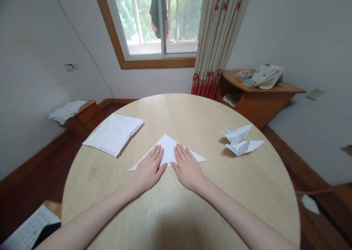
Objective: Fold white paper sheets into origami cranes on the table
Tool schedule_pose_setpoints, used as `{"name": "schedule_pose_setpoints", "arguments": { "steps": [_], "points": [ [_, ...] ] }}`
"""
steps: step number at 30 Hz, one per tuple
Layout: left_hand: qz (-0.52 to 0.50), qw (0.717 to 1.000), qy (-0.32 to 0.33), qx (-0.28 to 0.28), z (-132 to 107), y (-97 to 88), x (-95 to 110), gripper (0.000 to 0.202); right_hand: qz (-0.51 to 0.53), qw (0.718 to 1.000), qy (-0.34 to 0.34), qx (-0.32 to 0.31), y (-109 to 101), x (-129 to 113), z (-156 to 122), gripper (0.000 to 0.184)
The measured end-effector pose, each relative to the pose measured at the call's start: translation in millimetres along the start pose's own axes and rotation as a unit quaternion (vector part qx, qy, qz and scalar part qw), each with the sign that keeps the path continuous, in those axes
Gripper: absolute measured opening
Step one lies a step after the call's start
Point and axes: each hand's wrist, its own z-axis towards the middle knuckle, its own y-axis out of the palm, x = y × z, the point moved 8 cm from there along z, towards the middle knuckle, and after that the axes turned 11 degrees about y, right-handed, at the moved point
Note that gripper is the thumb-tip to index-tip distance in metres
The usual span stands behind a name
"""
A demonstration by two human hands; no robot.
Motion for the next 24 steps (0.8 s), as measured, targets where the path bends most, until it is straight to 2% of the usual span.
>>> {"name": "schedule_pose_setpoints", "arguments": {
  "steps": [24],
  "points": [
    [-0.019,0.996,-0.067,-0.053,2.0,2.7,3.3,0.056,-0.041,0.998,0.039,-0.04,3.6,-2.1,0.5,0.061]
  ]
}}
